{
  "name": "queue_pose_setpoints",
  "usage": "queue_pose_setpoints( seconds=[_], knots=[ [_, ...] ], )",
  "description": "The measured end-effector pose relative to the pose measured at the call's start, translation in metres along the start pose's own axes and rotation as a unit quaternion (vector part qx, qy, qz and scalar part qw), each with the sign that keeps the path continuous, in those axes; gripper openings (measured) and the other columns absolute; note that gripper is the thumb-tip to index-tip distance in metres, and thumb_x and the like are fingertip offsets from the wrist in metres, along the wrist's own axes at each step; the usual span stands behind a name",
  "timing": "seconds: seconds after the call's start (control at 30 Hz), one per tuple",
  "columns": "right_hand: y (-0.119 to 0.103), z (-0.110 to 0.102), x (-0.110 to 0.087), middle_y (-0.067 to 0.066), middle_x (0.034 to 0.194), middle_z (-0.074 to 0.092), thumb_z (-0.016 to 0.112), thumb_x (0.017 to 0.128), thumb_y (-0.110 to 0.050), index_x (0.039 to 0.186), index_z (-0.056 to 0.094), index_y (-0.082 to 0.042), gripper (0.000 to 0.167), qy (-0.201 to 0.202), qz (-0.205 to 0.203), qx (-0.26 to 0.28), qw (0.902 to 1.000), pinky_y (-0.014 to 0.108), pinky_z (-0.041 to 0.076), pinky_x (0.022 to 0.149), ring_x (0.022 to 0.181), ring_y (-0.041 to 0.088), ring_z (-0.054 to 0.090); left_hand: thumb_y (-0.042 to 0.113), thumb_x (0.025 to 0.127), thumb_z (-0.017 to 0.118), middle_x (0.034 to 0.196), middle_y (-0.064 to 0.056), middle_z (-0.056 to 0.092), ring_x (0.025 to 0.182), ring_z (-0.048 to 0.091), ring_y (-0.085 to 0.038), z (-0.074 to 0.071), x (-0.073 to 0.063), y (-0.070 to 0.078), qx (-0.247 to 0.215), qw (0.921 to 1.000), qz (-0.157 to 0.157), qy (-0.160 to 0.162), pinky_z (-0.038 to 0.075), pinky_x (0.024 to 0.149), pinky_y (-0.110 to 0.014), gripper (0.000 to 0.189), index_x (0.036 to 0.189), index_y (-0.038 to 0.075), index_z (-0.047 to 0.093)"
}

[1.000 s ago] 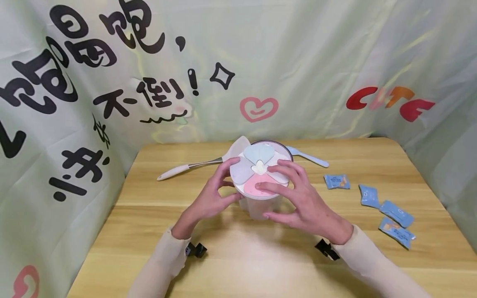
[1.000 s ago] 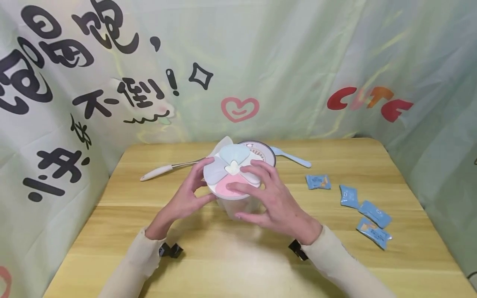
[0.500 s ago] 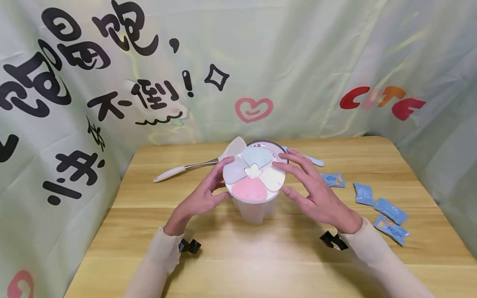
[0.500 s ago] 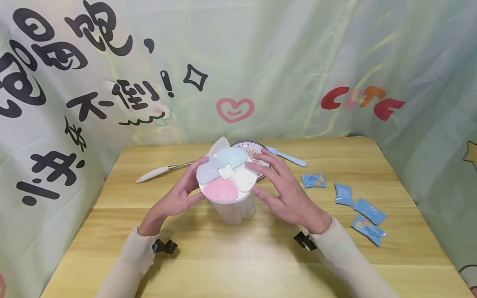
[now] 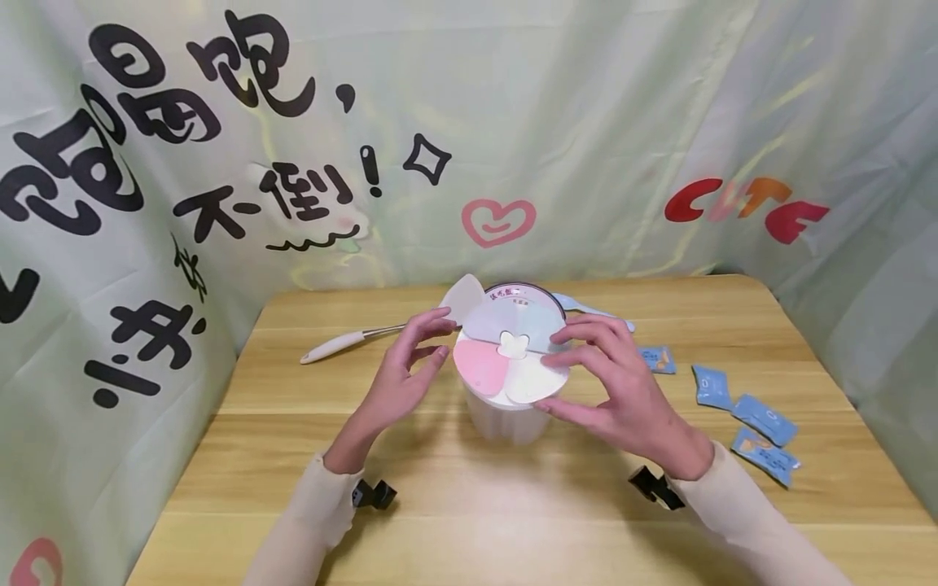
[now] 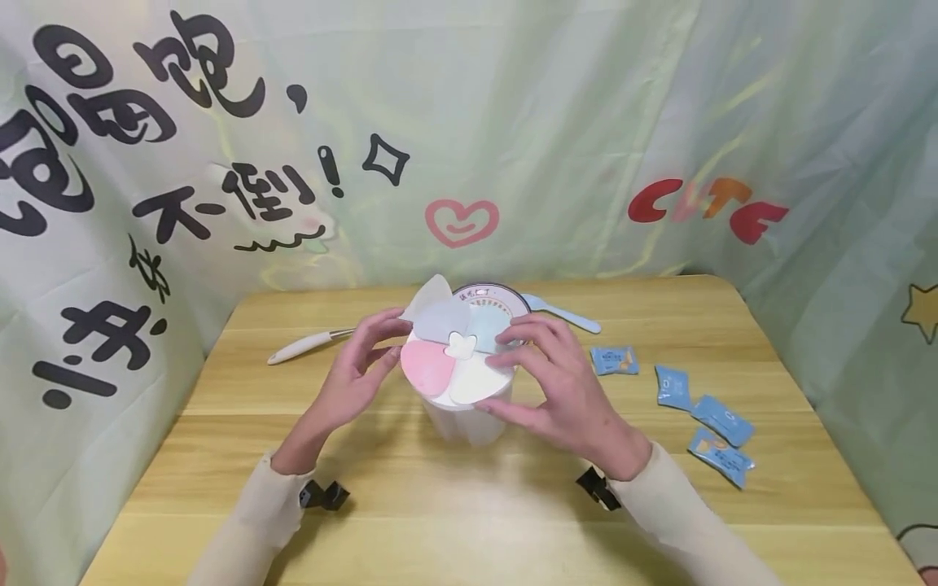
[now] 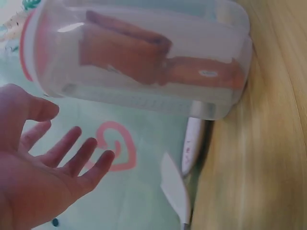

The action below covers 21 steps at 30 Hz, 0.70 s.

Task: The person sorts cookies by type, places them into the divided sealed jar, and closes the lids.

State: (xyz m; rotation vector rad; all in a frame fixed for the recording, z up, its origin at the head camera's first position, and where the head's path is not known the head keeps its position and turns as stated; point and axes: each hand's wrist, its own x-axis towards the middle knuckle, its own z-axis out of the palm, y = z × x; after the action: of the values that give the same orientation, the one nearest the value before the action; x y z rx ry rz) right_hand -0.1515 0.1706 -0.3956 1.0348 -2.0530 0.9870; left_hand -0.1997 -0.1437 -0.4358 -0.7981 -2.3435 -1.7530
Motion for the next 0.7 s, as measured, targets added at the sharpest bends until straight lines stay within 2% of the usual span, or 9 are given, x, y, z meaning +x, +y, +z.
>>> queue_pose_setpoints(
  seconds=[0.07,0.13,0.23,0.3,0.4,0.47,0.6,0.7],
  knots=[
    [-0.004,0.002,0.001,0.014,0.123,0.071,0.077,0.097,-0.06,0.104,0.077,-0.011,0.05,0.005,-0.006,-0.003,1.0,0.03,0.035,0.124,0.13,0.04,0.055,0.003,0.108,0.063,0.149,-0.012,0.064,0.138,0.064,-0.035,0.001,-0.006,0.006,0.013,0.9998,0.017,0.001,0.058,0.113,-0.056,0.05,0.156,0.016,0.055],
    [-0.008,0.005,0.002,0.012,0.121,0.072,0.077,0.096,-0.062,0.099,0.074,-0.012,0.051,0.007,-0.008,-0.008,0.9999,0.032,0.035,0.123,0.129,0.04,0.056,0.004,0.109,0.061,0.153,-0.01,0.061,0.138,0.063,-0.033,0.003,-0.012,0.012,0.033,0.9985,0.041,-0.013,0.059,0.112,-0.054,0.048,0.156,0.016,0.055],
    [-0.012,0.008,0.004,0.01,0.12,0.074,0.077,0.094,-0.065,0.094,0.071,-0.013,0.052,0.002,-0.007,-0.015,0.9999,0.035,0.035,0.122,0.127,0.038,0.058,0.008,0.11,0.06,0.159,-0.007,0.055,0.141,0.058,-0.028,0.006,-0.023,0.018,0.069,0.9939,0.069,-0.052,0.058,0.113,-0.051,0.052,0.16,0.018,0.052],
    [-0.013,0.009,0.005,0.008,0.12,0.074,0.078,0.093,-0.066,0.093,0.07,-0.013,0.053,-0.008,0.0,-0.016,0.9998,0.036,0.037,0.121,0.126,0.036,0.059,0.01,0.105,0.066,0.164,-0.008,0.053,0.143,0.058,-0.026,0.007,-0.028,0.019,0.069,0.9912,0.082,-0.079,0.057,0.115,-0.05,0.061,0.163,0.018,0.047],
    [-0.014,0.009,0.006,0.006,0.12,0.074,0.077,0.092,-0.068,0.094,0.068,-0.014,0.055,-0.029,0.014,-0.019,0.9993,0.038,0.04,0.117,0.123,0.031,0.062,0.011,0.096,0.08,0.168,-0.007,0.049,0.142,0.061,-0.025,0.01,-0.031,0.016,0.059,0.9896,0.082,-0.102,0.056,0.117,-0.045,0.082,0.167,0.019,0.04],
    [-0.014,0.008,0.007,0.004,0.12,0.074,0.075,0.092,-0.069,0.096,0.069,-0.014,0.055,-0.041,0.021,-0.022,0.9987,0.038,0.041,0.114,0.122,0.028,0.062,0.008,0.091,0.087,0.168,-0.007,0.049,0.138,0.065,-0.026,0.012,-0.029,0.013,0.051,0.9906,0.079,-0.099,0.057,0.116,-0.044,0.091,0.167,0.02,0.039],
    [-0.011,0.008,0.008,0.004,0.12,0.075,0.071,0.096,-0.067,0.112,0.078,-0.013,0.056,-0.05,0.005,-0.026,0.9984,0.04,0.044,0.109,0.119,0.027,0.062,0.001,0.088,0.089,0.164,-0.006,0.053,0.131,0.068,-0.027,0.015,-0.023,0.008,0.044,0.9935,0.067,-0.081,0.062,0.11,-0.045,0.091,0.164,0.02,0.044],
    [-0.008,0.009,0.008,0.004,0.119,0.076,0.072,0.098,-0.063,0.12,0.082,-0.016,0.053,-0.044,-0.015,-0.017,0.9988,0.039,0.046,0.107,0.118,0.028,0.062,-0.002,0.088,0.088,0.164,-0.008,0.052,0.132,0.066,-0.029,0.016,-0.022,0.008,0.03,0.9947,0.057,-0.08,0.064,0.107,-0.045,0.089,0.162,0.019,0.045]
  ],
)
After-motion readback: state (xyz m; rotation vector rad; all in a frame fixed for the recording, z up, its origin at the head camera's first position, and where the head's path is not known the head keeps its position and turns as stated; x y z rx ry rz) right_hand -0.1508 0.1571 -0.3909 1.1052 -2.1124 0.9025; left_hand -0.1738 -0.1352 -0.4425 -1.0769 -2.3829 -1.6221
